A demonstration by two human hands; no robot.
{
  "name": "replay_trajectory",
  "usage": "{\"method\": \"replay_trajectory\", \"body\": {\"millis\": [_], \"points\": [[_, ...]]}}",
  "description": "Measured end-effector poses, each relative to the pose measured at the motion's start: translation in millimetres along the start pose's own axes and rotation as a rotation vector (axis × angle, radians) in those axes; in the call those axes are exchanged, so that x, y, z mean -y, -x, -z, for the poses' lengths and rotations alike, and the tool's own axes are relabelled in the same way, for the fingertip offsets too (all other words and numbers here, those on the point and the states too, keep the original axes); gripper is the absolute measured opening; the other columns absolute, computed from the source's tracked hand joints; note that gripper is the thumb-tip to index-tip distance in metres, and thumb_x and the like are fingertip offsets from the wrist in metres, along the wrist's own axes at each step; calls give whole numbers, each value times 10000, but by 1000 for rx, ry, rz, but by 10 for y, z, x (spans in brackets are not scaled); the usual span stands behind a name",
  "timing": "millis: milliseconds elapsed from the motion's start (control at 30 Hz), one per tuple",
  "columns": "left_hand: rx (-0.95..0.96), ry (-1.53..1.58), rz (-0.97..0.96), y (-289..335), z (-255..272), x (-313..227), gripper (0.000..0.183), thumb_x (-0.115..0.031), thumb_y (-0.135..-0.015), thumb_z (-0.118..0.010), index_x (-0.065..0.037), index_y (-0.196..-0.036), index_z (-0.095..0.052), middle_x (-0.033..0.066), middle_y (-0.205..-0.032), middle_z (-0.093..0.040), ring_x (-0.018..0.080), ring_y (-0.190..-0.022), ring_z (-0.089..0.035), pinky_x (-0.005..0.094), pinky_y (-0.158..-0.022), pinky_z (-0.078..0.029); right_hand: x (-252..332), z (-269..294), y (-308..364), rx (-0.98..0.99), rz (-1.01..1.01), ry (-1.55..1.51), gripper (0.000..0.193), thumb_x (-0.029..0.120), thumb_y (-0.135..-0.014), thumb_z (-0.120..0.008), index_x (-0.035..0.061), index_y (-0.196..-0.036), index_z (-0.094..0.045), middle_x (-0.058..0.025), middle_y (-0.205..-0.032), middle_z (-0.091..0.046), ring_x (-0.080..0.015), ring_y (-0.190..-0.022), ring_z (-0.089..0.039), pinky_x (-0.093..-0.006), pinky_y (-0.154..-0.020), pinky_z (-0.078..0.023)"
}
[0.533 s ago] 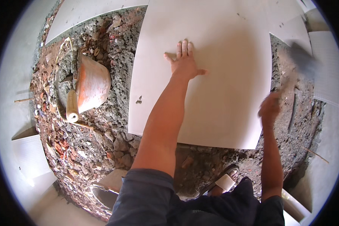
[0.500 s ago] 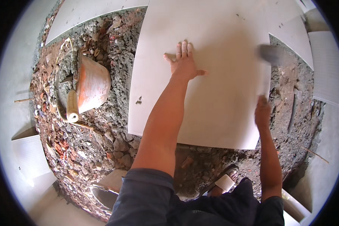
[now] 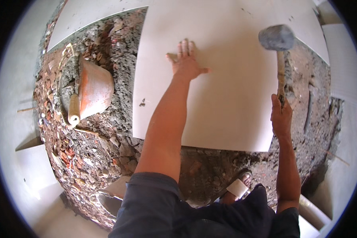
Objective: The person places a large white tile onto a prepared floor surface and uses a rubber mallet to tap it into place. They then spread cement on the floor using a trowel.
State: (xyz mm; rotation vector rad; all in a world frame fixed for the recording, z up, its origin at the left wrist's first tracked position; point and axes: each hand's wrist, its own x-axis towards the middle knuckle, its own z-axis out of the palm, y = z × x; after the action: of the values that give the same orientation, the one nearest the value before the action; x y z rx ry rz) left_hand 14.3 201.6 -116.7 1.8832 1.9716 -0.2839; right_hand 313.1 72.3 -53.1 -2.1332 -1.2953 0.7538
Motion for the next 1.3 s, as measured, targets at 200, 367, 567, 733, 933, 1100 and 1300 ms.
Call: {"method": "replay_trajectory", "body": {"millis": [200, 367, 567, 733, 933, 1100, 1300], "points": [[-67, -66, -4, 399, -316, 180, 1207, -754, -706, -622, -141, -1549, -14, 92, -1621, 18, 283, -1491, 6, 640, -1115, -139, -445, 64, 244, 174, 188, 181, 401, 385, -935, -567, -15, -936, -599, -252, -783, -644, -445, -759, -623, -488, -653, -479], [-52, -58, 18, 726, -464, 238, 1059, -681, -783, -602, -144, -1547, -103, 133, -1615, -19, 314, -1487, -33, 620, -1119, -130, -826, 379, 576, 245, 174, 337, 574, 519, -932, -515, -49, -868, -566, -267, -717, -625, -453, -738, -634, -511, -659, -499], [-65, -80, -161, 1208, -753, 80, 910, -607, -841, -583, -183, -1539, -180, 162, -1604, -81, 328, -1481, -59, 580, -1142, -138, -1214, 1021, 2155, 327, -25, 217, 472, 517, -903, -595, 51, -836, -600, -132, -634, -625, -290, -553, -635, -424, -515, -508], [85, -260, -324, 1575, -530, 103, 766, -539, -894, -556, -183, -1512, -276, 155, -1582, -187, 315, -1461, -174, 538, -1147, -186, -2033, 935, 3237, 386, 41, 242, 407, 464, -824, -713, 70, -851, -616, -102, -711, -651, -291, -583, -641, -420, -541, -520], [418, -289, -251, 2140, 62, 987, 472, -418, -967, -477, -116, -1322, -546, 181, -1332, -548, 324, -1264, -491, 446, -1060, -373, -2215, 788, 2914, 455, -49, 37, 299, 235, -735, -808, 63, -910, -638, -114, -873, -634, -281, -848, -634, -387, -721, -508], [-63, 174, 115, 2672, -75, 2088, 444, -397, -969, -440, -65, -1205, -617, 213, -1176, -638, 379, -1079, -612, 436, -928, -468, -2156, 670, 1614, -147, 402, 256, 238, 221, -902, -642, -5, -969, -613, -184, -970, -627, -365, -914, -594, -450, -827, -458], [-354, 382, 332, 2780, -878, 2526, 440, -465, -954, -434, -123, -1161, -617, 165, -1135, -654, 358, -1027, -623, 472, -900, -456, -2230, 501, 1161, 3, -4, 299, 482, 430, -944, -544, -4, -1149, -579, -206, -1082, -629, -366, -1035, -602, -436, -903, -456]]}}
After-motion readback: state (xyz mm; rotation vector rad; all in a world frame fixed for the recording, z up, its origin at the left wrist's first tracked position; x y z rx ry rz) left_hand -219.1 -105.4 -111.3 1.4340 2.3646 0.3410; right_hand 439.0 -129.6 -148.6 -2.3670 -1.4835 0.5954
